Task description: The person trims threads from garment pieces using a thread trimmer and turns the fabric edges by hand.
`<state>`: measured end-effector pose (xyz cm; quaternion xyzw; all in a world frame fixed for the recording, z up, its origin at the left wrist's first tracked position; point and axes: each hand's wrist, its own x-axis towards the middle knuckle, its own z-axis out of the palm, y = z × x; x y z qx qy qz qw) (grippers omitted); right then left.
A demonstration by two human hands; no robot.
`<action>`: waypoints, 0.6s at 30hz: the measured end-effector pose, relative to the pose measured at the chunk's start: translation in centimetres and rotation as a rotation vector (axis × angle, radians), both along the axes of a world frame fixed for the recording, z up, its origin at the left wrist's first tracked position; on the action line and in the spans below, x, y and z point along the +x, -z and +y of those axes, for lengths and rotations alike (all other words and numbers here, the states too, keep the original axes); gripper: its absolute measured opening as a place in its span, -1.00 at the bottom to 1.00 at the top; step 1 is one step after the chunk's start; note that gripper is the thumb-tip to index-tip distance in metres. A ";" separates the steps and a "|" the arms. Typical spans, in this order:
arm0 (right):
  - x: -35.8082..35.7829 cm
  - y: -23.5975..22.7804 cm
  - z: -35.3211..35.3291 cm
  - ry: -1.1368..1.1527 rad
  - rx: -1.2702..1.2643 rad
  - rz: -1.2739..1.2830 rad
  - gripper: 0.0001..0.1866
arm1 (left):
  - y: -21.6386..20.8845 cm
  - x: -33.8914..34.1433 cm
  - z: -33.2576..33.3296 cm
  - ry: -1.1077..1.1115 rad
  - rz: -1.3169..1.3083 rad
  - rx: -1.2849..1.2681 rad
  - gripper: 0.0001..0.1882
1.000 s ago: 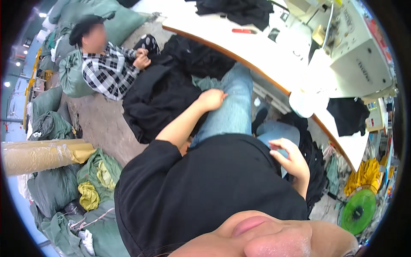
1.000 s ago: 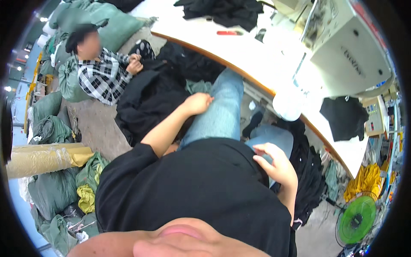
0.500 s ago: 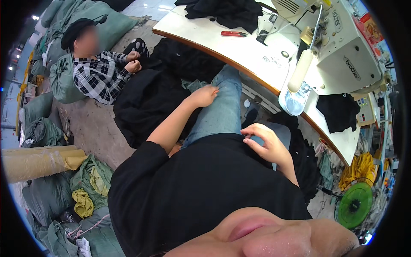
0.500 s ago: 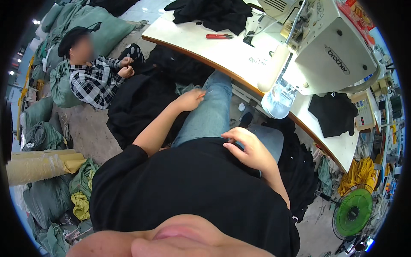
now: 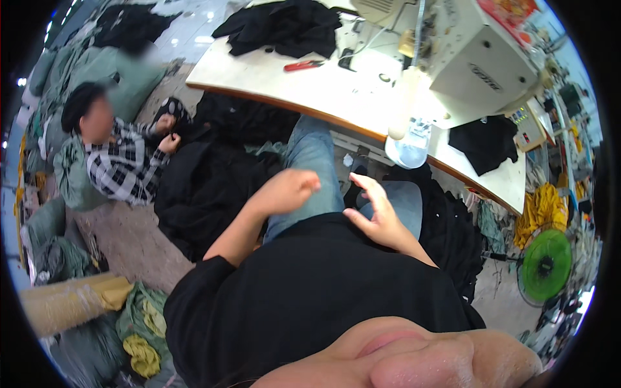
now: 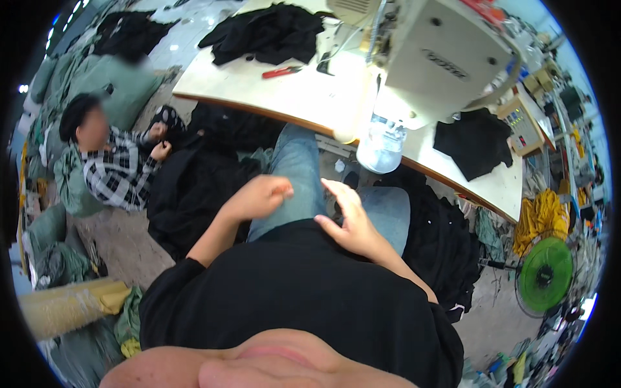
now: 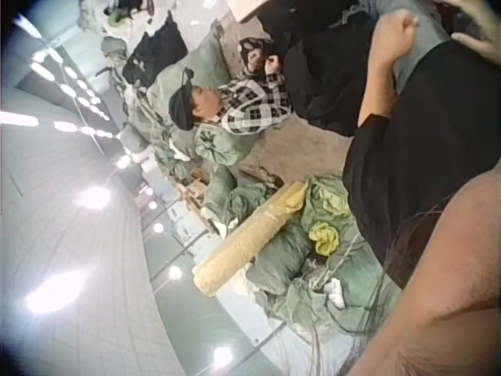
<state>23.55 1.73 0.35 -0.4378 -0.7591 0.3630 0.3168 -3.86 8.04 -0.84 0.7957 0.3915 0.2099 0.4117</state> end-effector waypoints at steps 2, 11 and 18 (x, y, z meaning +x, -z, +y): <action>-1.0 -0.6 0.3 -0.066 0.035 0.027 -0.14 | -3.4 1.8 -2.0 0.147 -0.103 -0.053 -0.87; 2.2 -2.0 0.2 -0.211 -0.523 0.583 -0.58 | -6.8 1.0 -1.8 0.022 -0.212 -0.127 -0.89; 2.3 -3.1 0.1 -0.214 -0.222 0.451 -0.40 | -8.4 3.0 -3.0 0.150 -0.177 -0.188 -0.92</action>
